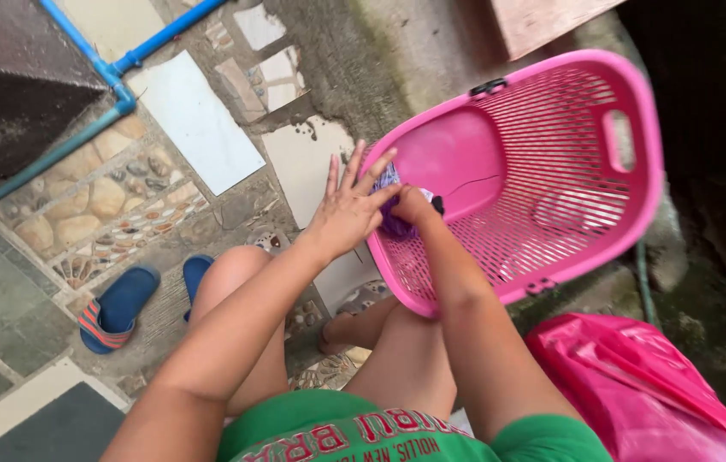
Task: Hanging various pieces of laundry such as socks and shirts on a circular drying rack with clips.
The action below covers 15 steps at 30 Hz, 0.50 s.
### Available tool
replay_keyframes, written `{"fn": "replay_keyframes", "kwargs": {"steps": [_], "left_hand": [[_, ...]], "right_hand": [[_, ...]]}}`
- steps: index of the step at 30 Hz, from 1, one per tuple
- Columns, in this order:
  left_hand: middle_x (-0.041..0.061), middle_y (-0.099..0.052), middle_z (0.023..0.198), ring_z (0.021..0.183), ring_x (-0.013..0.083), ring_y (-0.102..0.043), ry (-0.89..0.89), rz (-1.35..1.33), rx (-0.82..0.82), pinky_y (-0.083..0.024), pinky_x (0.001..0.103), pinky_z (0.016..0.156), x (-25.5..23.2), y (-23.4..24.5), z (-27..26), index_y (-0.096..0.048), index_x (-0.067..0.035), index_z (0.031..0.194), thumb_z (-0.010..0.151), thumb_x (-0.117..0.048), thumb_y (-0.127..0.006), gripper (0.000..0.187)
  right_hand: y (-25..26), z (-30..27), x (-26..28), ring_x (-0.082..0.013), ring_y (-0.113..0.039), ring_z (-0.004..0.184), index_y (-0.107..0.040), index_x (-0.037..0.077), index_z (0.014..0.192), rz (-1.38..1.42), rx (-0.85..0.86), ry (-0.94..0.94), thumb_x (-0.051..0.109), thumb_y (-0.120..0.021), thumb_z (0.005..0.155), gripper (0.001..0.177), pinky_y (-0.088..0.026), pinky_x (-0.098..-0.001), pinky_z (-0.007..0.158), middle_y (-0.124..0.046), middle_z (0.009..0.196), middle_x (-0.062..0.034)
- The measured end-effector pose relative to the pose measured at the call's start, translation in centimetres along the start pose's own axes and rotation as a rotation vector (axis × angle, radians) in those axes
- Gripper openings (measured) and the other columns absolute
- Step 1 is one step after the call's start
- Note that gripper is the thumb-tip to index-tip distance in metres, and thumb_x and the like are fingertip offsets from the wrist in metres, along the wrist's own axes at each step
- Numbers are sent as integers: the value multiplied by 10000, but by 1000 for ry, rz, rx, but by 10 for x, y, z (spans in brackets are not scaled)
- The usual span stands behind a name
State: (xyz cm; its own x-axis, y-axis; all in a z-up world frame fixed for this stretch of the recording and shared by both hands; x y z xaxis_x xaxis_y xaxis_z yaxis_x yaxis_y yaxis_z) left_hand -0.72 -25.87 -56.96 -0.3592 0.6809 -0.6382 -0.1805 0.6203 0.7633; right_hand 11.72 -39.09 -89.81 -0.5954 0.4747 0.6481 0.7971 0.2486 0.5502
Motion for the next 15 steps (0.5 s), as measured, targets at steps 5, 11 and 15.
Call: {"fn": "replay_keyframes", "kwargs": {"steps": [5,11,15], "left_hand": [[64,-126,1717,1572,409,2,77,115,60,-38,685,1217,-7,-20,1,-600,-229,1420,833,-168,-704,599],[190,-121,1669,1545,447,-77,106,-333,-12,-126,668,1236,-66,17,14,-304,-287,1603,738,-240,-823,1010],[154,-93,1659,1534,445,-91,202,-433,169,-196,689,1134,-129,80,28,-246,-330,1595,672,-243,-851,1107]], "right_hand": [[160,-95,83,-225,-708,876,-694,56,1176,236,-177,-217,84,-745,716,464,-563,-343,803,-728,957,-114],[261,-210,160,-107,-584,761,-669,-2,1109,795,-350,-91,-2,-665,784,325,-474,-247,693,-637,870,-12],[313,-276,234,-116,-641,884,-643,5,1127,1262,-393,120,19,-586,816,317,-527,-250,824,-686,1023,-35]]}}
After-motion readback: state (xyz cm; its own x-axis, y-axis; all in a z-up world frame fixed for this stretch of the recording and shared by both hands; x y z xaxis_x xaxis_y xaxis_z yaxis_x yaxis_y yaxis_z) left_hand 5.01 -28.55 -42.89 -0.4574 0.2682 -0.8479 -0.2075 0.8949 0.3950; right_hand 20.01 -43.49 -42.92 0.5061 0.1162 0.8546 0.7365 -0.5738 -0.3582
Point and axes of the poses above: each hand's wrist, its own z-axis towards the middle knuckle, its own y-axis out of the back of the hand, x = y × z, the point moved 7 cm from there along z, towards the middle knuckle
